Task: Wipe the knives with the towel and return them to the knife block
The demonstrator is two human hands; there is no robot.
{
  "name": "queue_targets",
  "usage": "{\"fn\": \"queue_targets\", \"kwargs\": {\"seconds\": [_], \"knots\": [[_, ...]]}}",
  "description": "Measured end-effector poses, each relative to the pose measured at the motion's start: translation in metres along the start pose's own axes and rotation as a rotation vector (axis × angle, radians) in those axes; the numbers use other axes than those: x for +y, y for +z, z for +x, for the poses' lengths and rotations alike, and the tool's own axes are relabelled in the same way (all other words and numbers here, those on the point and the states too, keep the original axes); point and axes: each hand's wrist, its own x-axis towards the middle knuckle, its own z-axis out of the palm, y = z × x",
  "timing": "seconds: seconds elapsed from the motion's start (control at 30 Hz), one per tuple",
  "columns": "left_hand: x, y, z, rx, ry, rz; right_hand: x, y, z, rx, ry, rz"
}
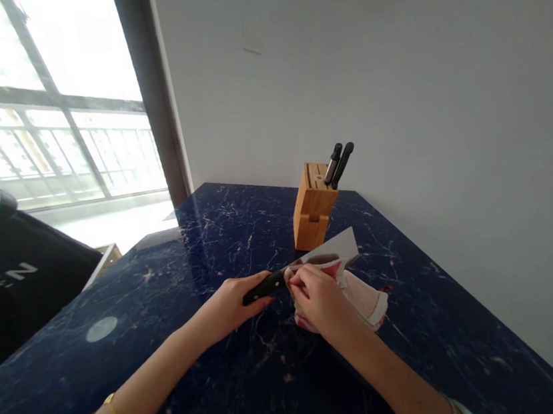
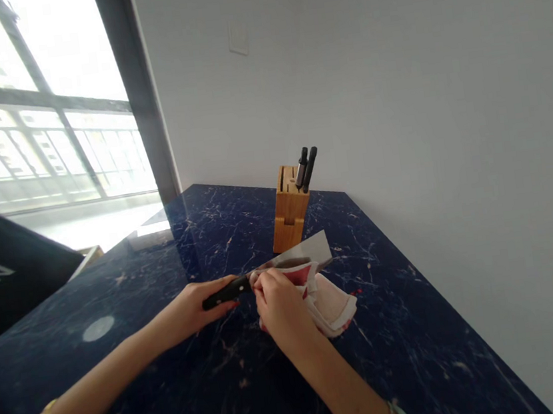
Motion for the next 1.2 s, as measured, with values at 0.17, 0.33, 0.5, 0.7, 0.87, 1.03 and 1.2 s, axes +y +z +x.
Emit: {"fn": "queue_targets", "kwargs": {"seconds": [0.17,0.33,0.5,0.7,0.87,1.03,1.2], "knots": [[0.005,-0.004,-0.001,-0.046,-0.074,-0.056,0.009,0.010,-0.004,-0.122,0.005,-0.124],[0.002,-0.002,-0.001,-0.040,-0.089,-0.088,0.008,0.010,-0.005,-0.120,-0.018,-0.132],[-0.002,0.001,-0.001,-0.054,-0.114,-0.105,0.009,0.009,-0.007,-0.141,-0.031,-0.183],[0.000,0.000,0.000,-0.033,-0.068,-0.069,0.015,-0.005,0.000,-0.107,0.057,-0.093],[0.002,-0.001,0.000,-0.011,-0.021,-0.046,0.026,-0.036,0.012,0.321,0.096,-0.048],[-0.001,0.002,-0.001,-0.066,-0.071,-0.107,0.036,-0.035,0.011,0.321,0.117,-0.026],[-0.007,0.006,-0.002,-0.069,-0.179,-0.194,0.028,-0.009,0.007,0.095,0.039,-0.041]]}}
